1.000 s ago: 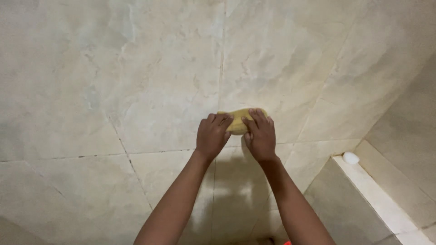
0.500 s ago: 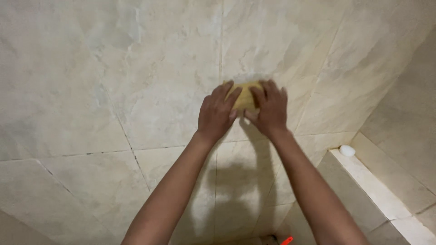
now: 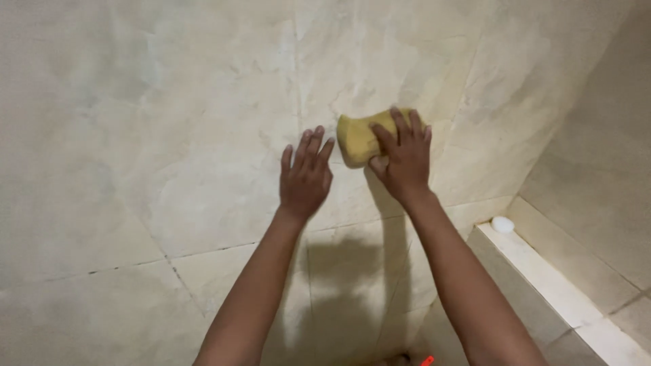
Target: The person scrubs a tiled bathroom wall with a yellow sponge. They repeatedly rub the sponge against the wall surface in a vertical motion, covering a large area of the wall.
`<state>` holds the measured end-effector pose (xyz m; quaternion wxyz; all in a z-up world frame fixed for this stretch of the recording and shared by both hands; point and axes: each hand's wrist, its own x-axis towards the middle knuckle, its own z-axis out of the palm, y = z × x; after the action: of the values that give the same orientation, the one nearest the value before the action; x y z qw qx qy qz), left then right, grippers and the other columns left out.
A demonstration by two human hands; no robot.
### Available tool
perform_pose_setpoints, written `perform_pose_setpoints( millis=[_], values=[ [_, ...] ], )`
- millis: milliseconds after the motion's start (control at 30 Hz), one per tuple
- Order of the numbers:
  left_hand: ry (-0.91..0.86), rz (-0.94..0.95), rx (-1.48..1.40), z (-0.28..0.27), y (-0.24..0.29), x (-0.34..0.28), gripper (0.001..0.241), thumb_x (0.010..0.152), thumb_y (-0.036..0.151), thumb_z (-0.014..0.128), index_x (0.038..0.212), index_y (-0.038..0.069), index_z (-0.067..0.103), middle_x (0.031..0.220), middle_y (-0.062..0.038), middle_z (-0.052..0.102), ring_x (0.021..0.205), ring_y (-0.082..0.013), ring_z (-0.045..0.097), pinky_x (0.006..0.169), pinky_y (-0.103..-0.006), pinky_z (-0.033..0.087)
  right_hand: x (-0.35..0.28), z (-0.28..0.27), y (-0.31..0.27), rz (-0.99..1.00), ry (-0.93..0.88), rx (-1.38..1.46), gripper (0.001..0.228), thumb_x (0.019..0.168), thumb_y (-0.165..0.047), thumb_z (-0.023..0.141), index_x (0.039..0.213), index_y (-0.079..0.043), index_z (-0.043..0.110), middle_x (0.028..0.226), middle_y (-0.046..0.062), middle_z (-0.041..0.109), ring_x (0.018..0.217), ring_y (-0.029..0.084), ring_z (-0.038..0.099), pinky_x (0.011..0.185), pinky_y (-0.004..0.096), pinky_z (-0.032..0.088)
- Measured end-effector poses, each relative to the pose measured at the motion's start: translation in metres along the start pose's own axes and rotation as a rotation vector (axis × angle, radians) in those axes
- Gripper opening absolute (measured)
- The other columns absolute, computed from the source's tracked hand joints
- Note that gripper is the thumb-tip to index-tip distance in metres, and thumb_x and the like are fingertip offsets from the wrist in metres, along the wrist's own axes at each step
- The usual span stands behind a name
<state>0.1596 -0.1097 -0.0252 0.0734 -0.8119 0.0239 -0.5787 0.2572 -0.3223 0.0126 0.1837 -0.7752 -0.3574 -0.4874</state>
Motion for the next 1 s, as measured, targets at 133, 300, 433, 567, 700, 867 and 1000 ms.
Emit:
perform_pose_setpoints(
  millis=[133,300,433,567,700,867,1000],
  values=[
    [0.054,0.099,0.112,0.022,-0.016,-0.007,0.059,0.100,0.027,0.059,0.158,0.020,0.048,0.167,-0.005,0.042,0.156,-0.0194,0.037,0.126,-0.0486,0.016,-0.027,0.018,0.004,-0.002,-0.010,-0.022,0.072,0.078,-0.029,0.082,0.145,-0.024,0.058,0.164,0.012,0.036,0.154,0.043,0.026,0.117,0.070,0.026],
    [0.075,0.134,0.159,0.028,-0.018,-0.015,0.058,0.102,0.033,0.056,0.158,0.019,0.050,0.168,-0.006,0.042,0.156,-0.0210,0.037,0.128,-0.0487,0.009,-0.072,0.031,-0.004,0.031,-0.123,0.019,0.075,0.071,-0.033,0.084,0.141,-0.025,0.059,0.161,0.015,0.037,0.152,0.045,0.023,0.112,0.076,0.024],
    [0.064,0.127,0.160,0.024,-0.015,-0.013,0.058,0.102,0.033,0.056,0.158,0.019,0.051,0.168,-0.006,0.043,0.156,-0.0207,0.038,0.128,-0.0483,0.009,-0.109,0.043,-0.013,0.057,-0.194,0.057,0.077,0.067,-0.038,0.085,0.137,-0.022,0.059,0.158,0.017,0.036,0.149,0.047,0.023,0.108,0.080,0.022],
    [0.103,0.130,0.203,0.023,-0.018,-0.009,0.058,0.101,0.034,0.056,0.157,0.020,0.052,0.167,-0.006,0.044,0.156,-0.0200,0.038,0.128,-0.0475,0.009,-0.117,0.047,-0.003,-0.016,-0.237,0.009,0.069,0.071,-0.041,0.082,0.135,-0.023,0.060,0.155,0.018,0.039,0.147,0.046,0.026,0.108,0.077,0.024],
    [0.106,0.134,0.175,0.024,-0.018,-0.012,0.057,0.101,0.034,0.056,0.156,0.020,0.052,0.167,-0.006,0.044,0.156,-0.0201,0.037,0.128,-0.0476,0.009,-0.086,0.035,0.021,-0.056,-0.188,-0.074,0.067,0.076,-0.039,0.081,0.137,-0.022,0.061,0.150,0.019,0.043,0.144,0.044,0.030,0.111,0.067,0.028],
    [0.111,0.129,0.181,0.027,-0.017,-0.012,0.058,0.101,0.034,0.056,0.157,0.021,0.051,0.167,-0.005,0.044,0.155,-0.0199,0.037,0.128,-0.0474,0.008,-0.008,-0.019,0.052,0.048,0.021,-0.025,0.072,0.080,-0.034,0.083,0.147,-0.022,0.057,0.154,0.018,0.042,0.147,0.042,0.034,0.120,0.058,0.031],
    [0.107,0.137,0.190,0.030,-0.019,-0.012,0.060,0.101,0.034,0.056,0.159,0.020,0.050,0.167,-0.006,0.044,0.155,-0.0204,0.037,0.129,-0.0478,0.007,0.010,-0.018,0.053,0.051,0.047,-0.075,0.083,0.073,-0.031,0.086,0.148,-0.025,0.053,0.151,0.020,0.040,0.144,0.047,0.034,0.118,0.061,0.030]
  ],
)
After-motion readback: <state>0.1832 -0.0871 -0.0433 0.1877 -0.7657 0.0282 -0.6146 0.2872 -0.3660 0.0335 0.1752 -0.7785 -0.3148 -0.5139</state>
